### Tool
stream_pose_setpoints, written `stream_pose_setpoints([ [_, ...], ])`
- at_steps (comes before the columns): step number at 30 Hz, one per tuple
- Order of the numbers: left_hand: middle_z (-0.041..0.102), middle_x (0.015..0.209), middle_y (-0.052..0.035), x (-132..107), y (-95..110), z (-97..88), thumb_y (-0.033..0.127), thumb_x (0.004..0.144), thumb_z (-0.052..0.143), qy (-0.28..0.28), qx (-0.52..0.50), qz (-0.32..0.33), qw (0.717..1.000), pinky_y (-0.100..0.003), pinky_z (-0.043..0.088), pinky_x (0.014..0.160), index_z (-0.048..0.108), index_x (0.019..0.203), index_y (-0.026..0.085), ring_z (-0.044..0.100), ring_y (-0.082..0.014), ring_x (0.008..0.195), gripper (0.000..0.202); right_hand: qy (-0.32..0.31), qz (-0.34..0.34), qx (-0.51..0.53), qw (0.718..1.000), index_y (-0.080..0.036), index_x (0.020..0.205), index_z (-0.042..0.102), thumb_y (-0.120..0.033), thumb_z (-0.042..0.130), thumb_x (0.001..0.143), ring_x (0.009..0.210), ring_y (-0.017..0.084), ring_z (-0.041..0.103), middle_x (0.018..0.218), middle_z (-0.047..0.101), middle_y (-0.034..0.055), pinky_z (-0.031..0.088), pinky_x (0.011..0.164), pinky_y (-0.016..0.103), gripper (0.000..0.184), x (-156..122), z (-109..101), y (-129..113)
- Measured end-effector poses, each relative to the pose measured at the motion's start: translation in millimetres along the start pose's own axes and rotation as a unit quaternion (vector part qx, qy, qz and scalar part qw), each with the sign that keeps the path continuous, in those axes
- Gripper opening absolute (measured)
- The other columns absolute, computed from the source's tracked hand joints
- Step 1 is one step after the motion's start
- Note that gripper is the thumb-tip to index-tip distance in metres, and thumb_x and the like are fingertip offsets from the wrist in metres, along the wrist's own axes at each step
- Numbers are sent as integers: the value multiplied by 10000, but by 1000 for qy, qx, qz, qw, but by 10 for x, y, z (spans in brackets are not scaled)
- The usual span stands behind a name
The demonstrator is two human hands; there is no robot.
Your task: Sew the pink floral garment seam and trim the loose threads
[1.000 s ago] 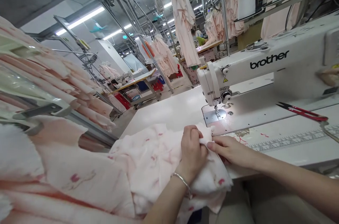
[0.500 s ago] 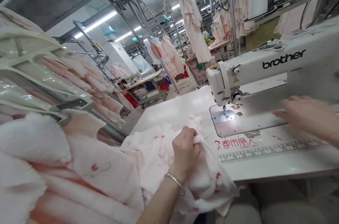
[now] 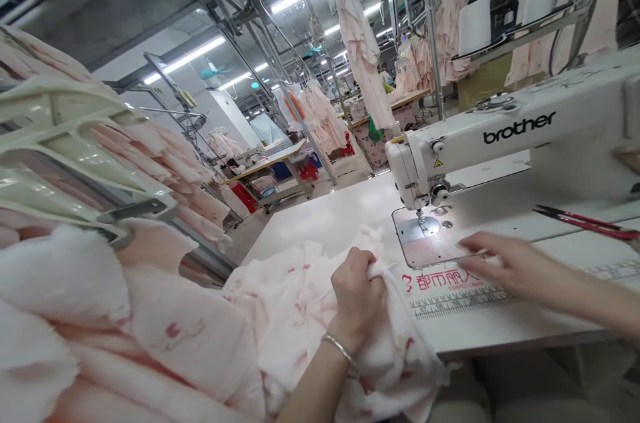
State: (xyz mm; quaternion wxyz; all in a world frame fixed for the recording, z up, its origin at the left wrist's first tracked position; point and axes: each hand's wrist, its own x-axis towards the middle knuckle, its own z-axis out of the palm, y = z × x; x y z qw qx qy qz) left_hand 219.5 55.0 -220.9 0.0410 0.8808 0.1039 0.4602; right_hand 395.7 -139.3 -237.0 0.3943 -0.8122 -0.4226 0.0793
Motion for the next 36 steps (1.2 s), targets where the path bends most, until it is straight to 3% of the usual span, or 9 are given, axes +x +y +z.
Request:
stream_pose_setpoints([
  [2, 391, 570, 41, 8, 14, -9, -5, 527, 353, 5, 4, 16, 1000, -231, 266, 473, 404, 699, 202, 362, -117, 489, 275, -149, -28, 187, 971, -218, 924, 575, -420, 563, 782, 837, 207, 552, 938, 601, 36, 441, 707, 297, 247, -84, 360, -474],
  [3, 385, 573, 37, 15, 15, -23, -8, 524, 355, 7, 7, 26, 1000, -237, 258, 474, 416, 704, 200, 356, -122, 494, 282, -172, -42, 236, 956, -204, 873, 557, -393, 577, 770, 791, 188, 549, 878, 600, 22, 436, 684, 278, 216, -110, 527, -673],
  [8, 464, 723, -42, 117, -86, -219, -23, 581, 382, 29, 28, 72, 997, -270, 328, 568, 441, 698, 179, 432, -171, 670, 241, -92, -27, 364, 926, -180, 756, 383, -410, 327, 899, 744, 140, 467, 765, 475, 10, 407, 656, 236, 277, -84, 1010, -1156],
  [10, 515, 769, -64, 176, -156, -325, -17, 623, 379, 10, 24, 111, 994, -289, 362, 622, 437, 687, 178, 469, -185, 737, 213, -80, -25, 391, 917, -179, 719, 361, -451, 296, 906, 675, 127, 423, 701, 414, -2, 385, 606, 227, 336, -43, 1041, -1184],
  [15, 419, 524, 12, 290, -269, -432, -10, 597, 364, -58, 12, 178, 982, -273, 247, 500, 414, 601, 186, 348, -135, 497, 203, -113, -61, 414, 901, -173, 579, 299, -564, 418, 839, 531, 92, 285, 569, 267, -33, 268, 469, 208, 484, 11, 964, -1208],
  [22, 336, 474, 34, 344, -260, -232, 34, 643, 381, -13, -41, 106, 993, -240, 219, 461, 334, 552, 186, 324, -105, 452, 183, -40, -104, 386, 916, -174, 568, 277, -434, 367, 895, 503, 85, 256, 535, 265, -37, 220, 451, 214, 428, -58, 976, -1309],
  [27, 339, 459, 37, 233, -215, -171, 68, 661, 389, -25, -82, 95, 992, -238, 225, 459, 320, 540, 184, 321, -101, 445, 181, -10, -153, 337, 929, -166, 538, 296, -359, 390, 877, 471, 85, 282, 500, 320, -28, 205, 465, 240, 401, -197, 1001, -1233],
  [30, 392, 488, 27, 163, -199, -199, 87, 724, 382, -28, -96, 81, 992, -236, 266, 480, 344, 550, 186, 362, -108, 474, 204, -44, -169, 287, 942, -167, 585, 362, -349, 380, 884, 484, 92, 331, 533, 387, -21, 231, 481, 239, 350, -275, 975, -1155],
  [36, 462, 546, 5, 126, -254, -249, 42, 656, 353, -42, -64, 27, 997, -245, 312, 509, 414, 581, 188, 424, -127, 530, 175, -146, -61, 276, 948, -172, 730, 459, -387, 336, 919, 645, 130, 468, 690, 515, 0, 342, 584, 239, 312, -240, 889, -937],
])
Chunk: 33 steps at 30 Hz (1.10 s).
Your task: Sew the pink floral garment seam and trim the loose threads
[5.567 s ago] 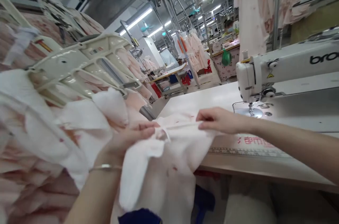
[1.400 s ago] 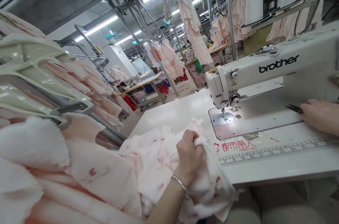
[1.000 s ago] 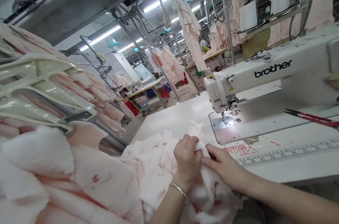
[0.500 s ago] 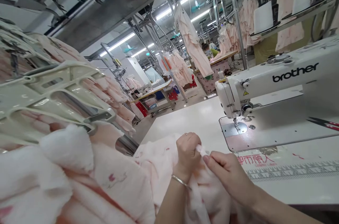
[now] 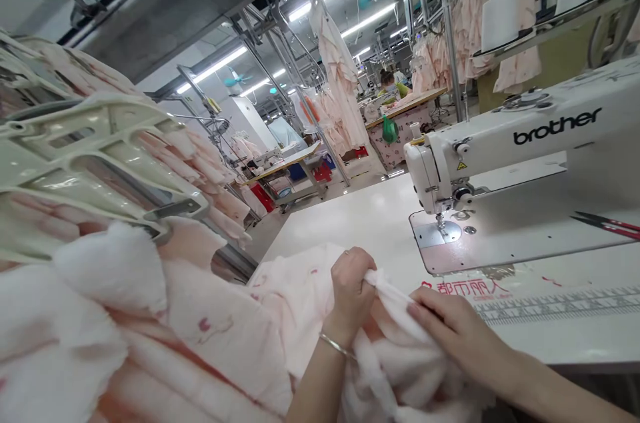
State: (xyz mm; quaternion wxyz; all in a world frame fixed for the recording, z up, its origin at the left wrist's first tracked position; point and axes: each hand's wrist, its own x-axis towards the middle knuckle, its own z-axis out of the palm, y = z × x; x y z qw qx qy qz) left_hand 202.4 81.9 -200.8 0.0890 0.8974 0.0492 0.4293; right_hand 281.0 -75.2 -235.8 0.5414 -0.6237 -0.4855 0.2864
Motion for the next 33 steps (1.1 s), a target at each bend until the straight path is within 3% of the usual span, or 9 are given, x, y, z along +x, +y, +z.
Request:
stream_pose_setpoints([
  [8, 481, 568, -13, 6, -91, -7, 37, 615, 339, -73, 60, -19, 995, -272, 312, 543, 445, 597, 189, 423, -156, 563, 187, -10, 46, -9, 999, -179, 756, 528, -276, 425, 856, 669, 145, 494, 707, 554, -9, 345, 599, 244, 173, -32, -143, 102],
  [12, 552, 676, -37, 76, -88, -57, 29, 576, 337, -169, 61, -50, 983, -275, 360, 581, 520, 685, 175, 488, -171, 642, 259, 16, 68, -17, 997, -171, 748, 538, -255, 448, 822, 651, 146, 490, 682, 557, -10, 332, 587, 244, 143, -6, -200, 120],
  [15, 627, 855, -55, 153, -56, -125, 24, 565, 339, -265, 54, -64, 961, -328, 398, 719, 590, 855, 170, 554, -196, 795, 411, 29, 74, -23, 997, -162, 745, 545, -260, 458, 803, 660, 151, 494, 686, 560, 0, 338, 595, 250, 143, 44, -252, 153],
  [18, 654, 983, -58, 223, -27, -202, 52, 644, 375, -351, 47, -85, 931, -377, 400, 807, 599, 1017, 186, 581, -228, 901, 455, 33, 75, -28, 996, -153, 744, 555, -262, 466, 783, 664, 153, 497, 689, 560, 6, 346, 594, 249, 146, 90, -300, 191],
  [21, 659, 1034, -52, 270, -30, -258, 202, 797, 423, -403, 31, -116, 907, -338, 445, 780, 590, 1084, 199, 606, -225, 909, 332, 30, 77, -27, 996, -147, 743, 566, -271, 472, 774, 636, 146, 494, 669, 556, 4, 343, 572, 241, 159, 117, -342, 219],
  [25, 659, 1045, -29, 317, -54, -263, 366, 888, 374, -429, 13, -136, 893, -278, 470, 770, 612, 1045, 211, 614, -190, 925, 324, 23, 76, -17, 997, -148, 739, 564, -288, 473, 773, 640, 144, 507, 681, 560, 1, 349, 571, 235, 171, 129, -389, 235],
  [29, 657, 992, -45, 371, -48, -198, 281, 838, 484, -426, 15, -115, 897, -280, 468, 746, 616, 1015, 194, 610, -196, 879, 237, 21, 75, -11, 997, -151, 730, 552, -297, 474, 769, 649, 148, 517, 689, 559, 1, 352, 577, 237, 170, 135, -418, 240],
  [33, 612, 853, -35, 428, -30, -112, 204, 831, 483, -377, 25, -83, 922, -280, 443, 691, 602, 859, 188, 575, -187, 804, 123, 17, 87, -12, 996, -149, 739, 554, -264, 483, 753, 628, 144, 518, 685, 562, 1, 351, 567, 235, 136, 131, -410, 244],
])
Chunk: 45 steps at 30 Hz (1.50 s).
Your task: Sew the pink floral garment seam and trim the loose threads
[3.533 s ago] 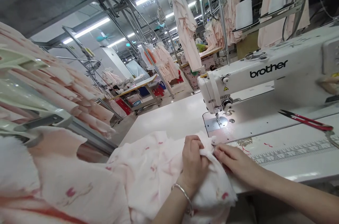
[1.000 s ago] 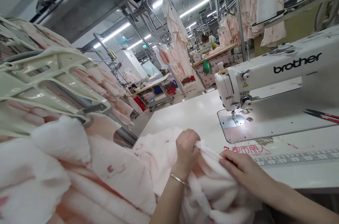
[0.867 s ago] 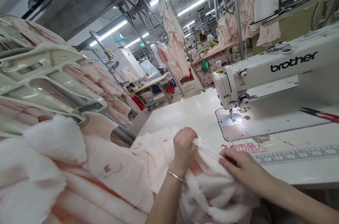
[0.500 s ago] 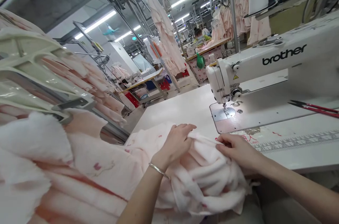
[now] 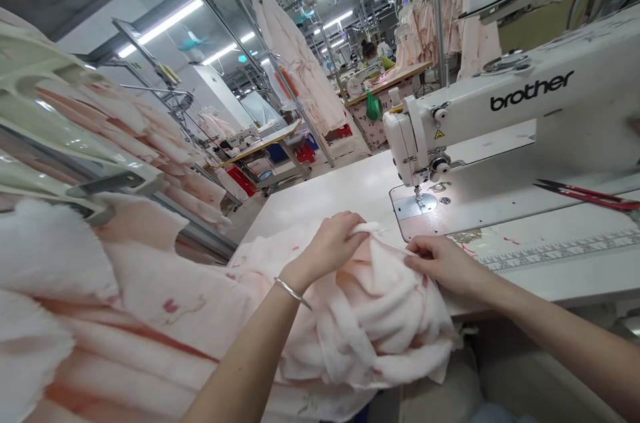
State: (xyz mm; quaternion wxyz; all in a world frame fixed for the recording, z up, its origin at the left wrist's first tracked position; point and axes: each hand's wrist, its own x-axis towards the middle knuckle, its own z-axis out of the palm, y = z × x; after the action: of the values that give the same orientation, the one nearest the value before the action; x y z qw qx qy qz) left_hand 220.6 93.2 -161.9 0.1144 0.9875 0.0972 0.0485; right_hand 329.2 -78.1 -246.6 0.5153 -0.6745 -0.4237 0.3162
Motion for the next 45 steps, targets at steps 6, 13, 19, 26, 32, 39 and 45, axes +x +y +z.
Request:
stream_pose_setpoints([
  [6, 575, 895, -41, 92, 1, -22, 152, 839, 462, 96, 27, 8, 995, -338, 386, 750, 562, 886, 182, 521, -208, 857, 115, 6, 24, -25, 999, -157, 637, 485, -245, 523, 718, 592, 135, 451, 623, 514, -10, 291, 525, 234, 125, -119, 63, -7],
  [13, 586, 850, -31, 80, -170, -95, 176, 831, 457, 149, 27, -8, 988, -312, 418, 712, 561, 855, 182, 542, -194, 823, 106, -16, 27, 19, 999, -165, 727, 532, -218, 507, 722, 633, 130, 470, 673, 527, -16, 331, 552, 225, 58, -273, 84, -9],
  [19, 592, 817, -25, -45, -231, -107, 198, 848, 446, 208, 50, 3, 977, -284, 424, 649, 499, 881, 184, 557, -174, 734, 64, 22, 33, 2, 999, -192, 776, 547, -284, 461, 746, 644, 153, 493, 711, 564, -9, 347, 561, 250, 129, -334, -28, 7],
  [26, 549, 867, -66, -162, -197, -7, 126, 848, 405, 231, 136, 89, 959, -328, 379, 683, 546, 943, 190, 509, -194, 747, 182, 83, 6, -57, 995, -217, 747, 540, -336, 467, 751, 624, 156, 477, 662, 538, -21, 341, 566, 268, 140, -343, -191, -46],
  [32, 542, 967, -120, -151, -190, 143, 88, 821, 411, 289, 96, 95, 948, -334, 406, 706, 476, 748, 163, 517, -199, 815, 123, 79, -32, -122, 989, -217, 750, 522, -336, 435, 784, 657, 157, 503, 712, 556, -18, 364, 579, 280, 151, -450, -169, -151],
  [39, 558, 778, -12, -137, -127, 215, 72, 768, 417, 288, -47, 22, 956, -234, 411, 604, 408, 733, 195, 530, -130, 682, 128, 66, -3, -153, 986, -209, 729, 510, -297, 420, 794, 676, 161, 503, 705, 556, -20, 351, 590, 274, 141, -394, -202, -12],
  [45, 468, 656, 40, -153, -7, 176, 134, 841, 381, 242, -131, -28, 961, -204, 355, 515, 430, 850, 196, 422, -104, 541, 79, 50, 24, -181, 982, -195, 712, 505, -286, 407, 802, 671, 171, 497, 703, 559, -7, 334, 582, 275, 162, -288, -213, 58],
])
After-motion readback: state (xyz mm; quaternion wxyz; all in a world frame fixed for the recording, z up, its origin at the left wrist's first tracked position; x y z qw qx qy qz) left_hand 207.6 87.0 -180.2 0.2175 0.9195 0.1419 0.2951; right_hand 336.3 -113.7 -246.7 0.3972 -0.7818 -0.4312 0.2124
